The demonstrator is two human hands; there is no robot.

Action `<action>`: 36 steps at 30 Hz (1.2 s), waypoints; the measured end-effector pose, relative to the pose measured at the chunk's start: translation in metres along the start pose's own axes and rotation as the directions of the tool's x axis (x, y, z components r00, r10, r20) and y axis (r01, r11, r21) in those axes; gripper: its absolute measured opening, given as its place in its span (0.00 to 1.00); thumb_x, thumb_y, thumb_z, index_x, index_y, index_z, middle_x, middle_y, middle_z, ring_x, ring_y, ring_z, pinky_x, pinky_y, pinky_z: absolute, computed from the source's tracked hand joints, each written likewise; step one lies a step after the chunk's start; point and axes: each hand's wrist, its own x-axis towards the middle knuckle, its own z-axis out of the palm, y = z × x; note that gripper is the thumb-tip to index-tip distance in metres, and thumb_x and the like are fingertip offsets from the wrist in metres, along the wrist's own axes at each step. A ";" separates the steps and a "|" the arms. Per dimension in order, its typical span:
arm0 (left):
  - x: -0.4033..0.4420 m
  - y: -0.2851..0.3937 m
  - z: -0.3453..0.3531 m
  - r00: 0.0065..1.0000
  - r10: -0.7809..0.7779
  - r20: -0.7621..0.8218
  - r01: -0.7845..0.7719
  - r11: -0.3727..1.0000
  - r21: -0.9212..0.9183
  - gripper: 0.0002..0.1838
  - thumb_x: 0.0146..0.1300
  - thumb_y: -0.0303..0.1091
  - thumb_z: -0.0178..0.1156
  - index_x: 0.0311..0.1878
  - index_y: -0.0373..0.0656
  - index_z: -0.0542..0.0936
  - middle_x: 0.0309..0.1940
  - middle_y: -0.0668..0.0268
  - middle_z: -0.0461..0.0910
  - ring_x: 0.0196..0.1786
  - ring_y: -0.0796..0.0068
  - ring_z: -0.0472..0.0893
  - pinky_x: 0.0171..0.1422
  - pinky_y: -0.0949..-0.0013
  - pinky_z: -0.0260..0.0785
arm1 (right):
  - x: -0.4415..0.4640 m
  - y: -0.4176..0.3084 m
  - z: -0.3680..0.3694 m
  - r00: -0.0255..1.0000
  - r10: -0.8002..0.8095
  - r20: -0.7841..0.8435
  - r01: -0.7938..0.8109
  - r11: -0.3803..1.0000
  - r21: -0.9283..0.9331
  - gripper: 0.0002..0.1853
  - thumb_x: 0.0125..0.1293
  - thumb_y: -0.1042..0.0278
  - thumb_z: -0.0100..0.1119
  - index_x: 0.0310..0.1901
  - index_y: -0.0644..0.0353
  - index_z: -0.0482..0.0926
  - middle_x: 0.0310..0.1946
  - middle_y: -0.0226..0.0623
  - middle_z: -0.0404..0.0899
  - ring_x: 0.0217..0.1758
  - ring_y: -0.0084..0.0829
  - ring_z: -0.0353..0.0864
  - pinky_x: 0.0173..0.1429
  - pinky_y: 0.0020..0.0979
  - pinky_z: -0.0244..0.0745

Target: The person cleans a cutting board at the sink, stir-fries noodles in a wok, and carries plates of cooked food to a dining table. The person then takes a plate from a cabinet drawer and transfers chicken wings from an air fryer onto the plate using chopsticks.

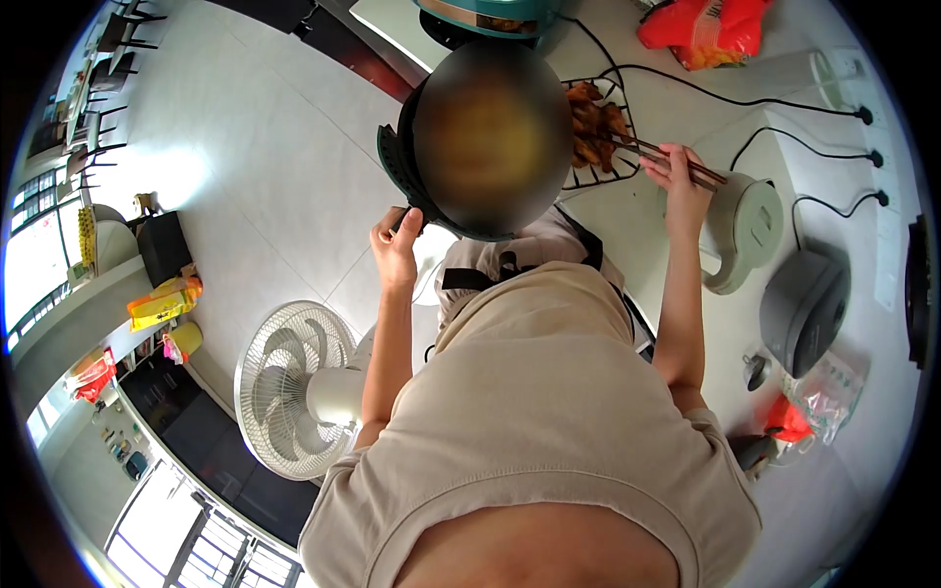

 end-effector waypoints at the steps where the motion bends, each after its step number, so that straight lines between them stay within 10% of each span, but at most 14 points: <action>1: 0.000 -0.001 0.000 1.000 0.000 -0.002 0.000 1.000 -0.007 0.24 0.59 0.49 0.63 0.21 0.37 0.70 0.18 0.72 0.66 0.28 0.81 0.63 0.33 0.72 0.54 | -0.003 -0.008 0.003 0.999 -0.030 0.014 0.031 0.998 -0.052 0.15 0.71 0.63 0.50 0.41 0.70 0.76 0.36 0.42 0.79 0.35 0.36 0.85 0.39 0.26 0.80; 8: -0.005 0.002 -0.002 1.000 -0.016 0.006 0.016 1.000 -0.003 0.24 0.58 0.49 0.64 0.21 0.37 0.70 0.19 0.73 0.65 0.28 0.82 0.62 0.33 0.73 0.54 | -0.038 -0.070 0.035 0.937 -0.297 0.183 0.304 0.953 -0.011 0.17 0.72 0.60 0.48 0.42 0.69 0.78 0.33 0.42 0.80 0.33 0.30 0.85 0.40 0.25 0.79; 17: -0.010 0.011 -0.001 1.000 0.006 0.017 -0.008 0.996 0.088 0.22 0.57 0.46 0.66 0.22 0.35 0.72 0.21 0.72 0.67 0.28 0.81 0.63 0.33 0.73 0.56 | -0.024 -0.038 0.128 0.816 -0.239 0.527 0.289 0.957 -0.013 0.15 0.72 0.63 0.51 0.44 0.68 0.79 0.37 0.41 0.83 0.36 0.27 0.85 0.41 0.24 0.80; 36: -0.009 0.002 0.006 1.000 -0.003 -0.009 0.003 1.000 0.001 0.23 0.58 0.48 0.64 0.23 0.36 0.72 0.20 0.73 0.66 0.28 0.82 0.62 0.34 0.73 0.55 | -0.040 -0.051 0.076 0.897 -0.097 0.432 0.072 0.995 0.074 0.16 0.73 0.63 0.48 0.42 0.72 0.77 0.34 0.45 0.82 0.37 0.34 0.86 0.41 0.27 0.82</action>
